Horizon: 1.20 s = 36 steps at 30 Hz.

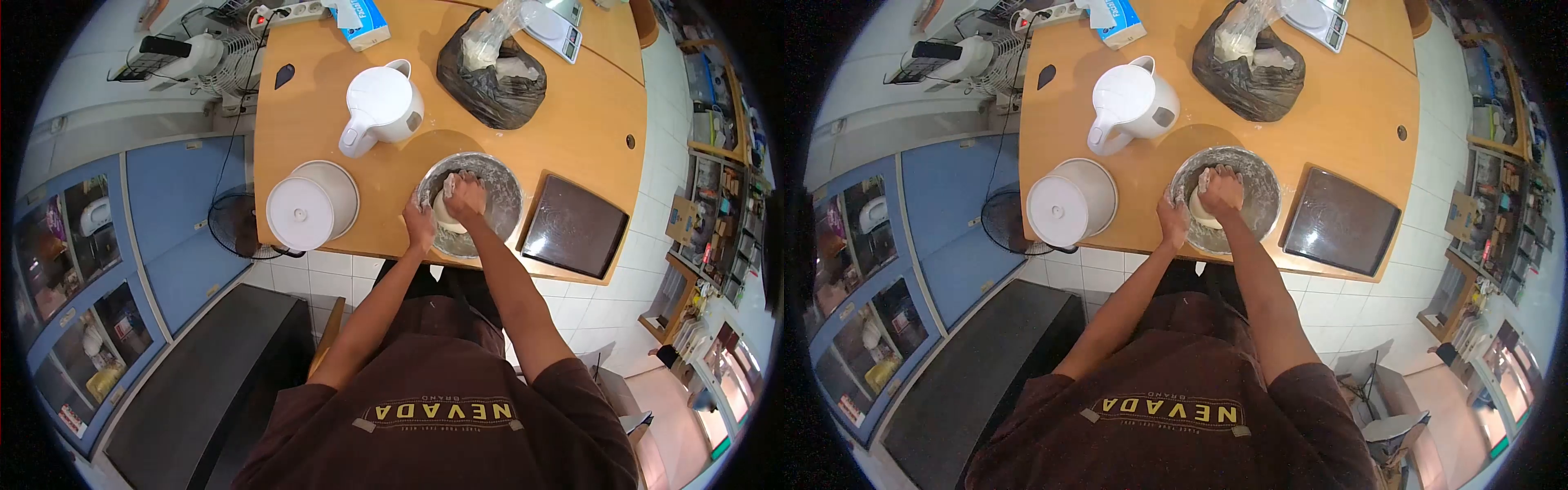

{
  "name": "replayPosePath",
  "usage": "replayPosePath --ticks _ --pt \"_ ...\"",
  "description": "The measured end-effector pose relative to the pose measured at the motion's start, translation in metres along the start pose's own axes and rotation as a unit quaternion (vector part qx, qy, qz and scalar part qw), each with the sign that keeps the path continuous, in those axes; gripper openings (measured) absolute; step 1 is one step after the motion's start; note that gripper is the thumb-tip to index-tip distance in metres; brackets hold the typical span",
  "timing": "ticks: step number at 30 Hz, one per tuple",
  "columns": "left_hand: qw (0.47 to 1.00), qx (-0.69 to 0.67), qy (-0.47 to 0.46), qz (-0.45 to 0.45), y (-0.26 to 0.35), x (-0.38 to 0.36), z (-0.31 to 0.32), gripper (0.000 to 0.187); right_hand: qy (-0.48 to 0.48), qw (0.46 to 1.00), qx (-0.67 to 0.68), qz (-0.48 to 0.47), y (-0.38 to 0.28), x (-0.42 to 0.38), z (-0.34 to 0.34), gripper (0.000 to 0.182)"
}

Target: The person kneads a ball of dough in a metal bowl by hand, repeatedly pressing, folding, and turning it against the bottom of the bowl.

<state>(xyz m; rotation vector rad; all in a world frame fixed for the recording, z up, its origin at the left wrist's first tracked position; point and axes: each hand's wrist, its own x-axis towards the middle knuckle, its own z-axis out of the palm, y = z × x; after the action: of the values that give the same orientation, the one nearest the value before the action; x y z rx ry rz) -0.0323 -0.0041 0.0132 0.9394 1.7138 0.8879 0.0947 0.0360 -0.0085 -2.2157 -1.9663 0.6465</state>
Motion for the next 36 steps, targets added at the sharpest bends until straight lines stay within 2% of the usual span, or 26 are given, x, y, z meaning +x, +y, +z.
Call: replayPosePath --ticks 4,6,9,12,14,17,18,21,23,27,30,32,35,36 --pt "0.995 -0.086 0.019 0.053 -0.001 0.001 0.005 0.05 -0.037 0.998 0.006 -0.055 0.002 0.009 -0.02 0.03" --pt "0.996 -0.044 0.044 0.058 0.008 -0.002 0.005 0.049 -0.052 0.997 0.024 -0.054 0.001 -0.001 -0.035 0.027" --pt "0.998 -0.028 0.032 0.039 0.013 -0.001 -0.001 0.047 0.008 0.991 0.087 -0.1 0.0 -0.013 -0.062 0.026" --pt "0.999 -0.04 0.011 0.034 0.008 0.003 -0.003 0.048 0.061 0.981 0.005 -0.184 0.011 -0.012 -0.065 0.032" --pt "0.999 -0.04 -0.021 0.022 0.005 0.005 -0.005 0.053 0.043 0.978 -0.007 -0.203 0.011 -0.013 -0.069 0.034" --pt "0.999 -0.019 0.041 -0.007 0.028 -0.002 0.0 0.048 0.026 0.973 -0.022 -0.23 0.009 -0.021 -0.07 0.038" --pt "0.999 -0.034 0.036 0.005 0.019 -0.001 0.001 0.049 0.021 0.97 -0.027 -0.239 0.01 -0.025 -0.068 0.039" --pt "0.996 -0.064 0.036 0.041 -0.008 0.009 0.006 0.05 -0.081 0.984 0.101 -0.12 0.013 -0.034 -0.054 0.039" --pt "0.995 -0.065 0.058 0.058 -0.009 0.009 0.009 0.051 -0.024 0.991 0.103 -0.078 0.012 -0.038 -0.044 0.038" --pt "0.999 -0.036 0.025 0.001 -0.011 0.01 0.01 0.052 0.09 0.996 0.027 0.01 0.0 -0.036 -0.03 0.035" --pt "0.999 -0.032 0.023 -0.003 0.01 0.002 0.006 0.049 0.077 0.996 -0.028 0.044 -0.014 -0.031 -0.033 0.033" --pt "0.998 -0.054 0.012 0.002 0.035 -0.003 0.002 0.043 0.075 0.996 -0.042 0.021 -0.012 -0.029 -0.025 0.033" --pt "0.997 -0.053 0.035 0.052 0.01 -0.001 0.008 0.041 0.037 0.999 -0.032 0.02 -0.009 -0.026 -0.018 0.033" --pt "0.998 -0.046 0.03 0.025 0.006 -0.001 0.01 0.041 0.019 0.999 -0.025 0.023 -0.01 -0.02 -0.019 0.033"
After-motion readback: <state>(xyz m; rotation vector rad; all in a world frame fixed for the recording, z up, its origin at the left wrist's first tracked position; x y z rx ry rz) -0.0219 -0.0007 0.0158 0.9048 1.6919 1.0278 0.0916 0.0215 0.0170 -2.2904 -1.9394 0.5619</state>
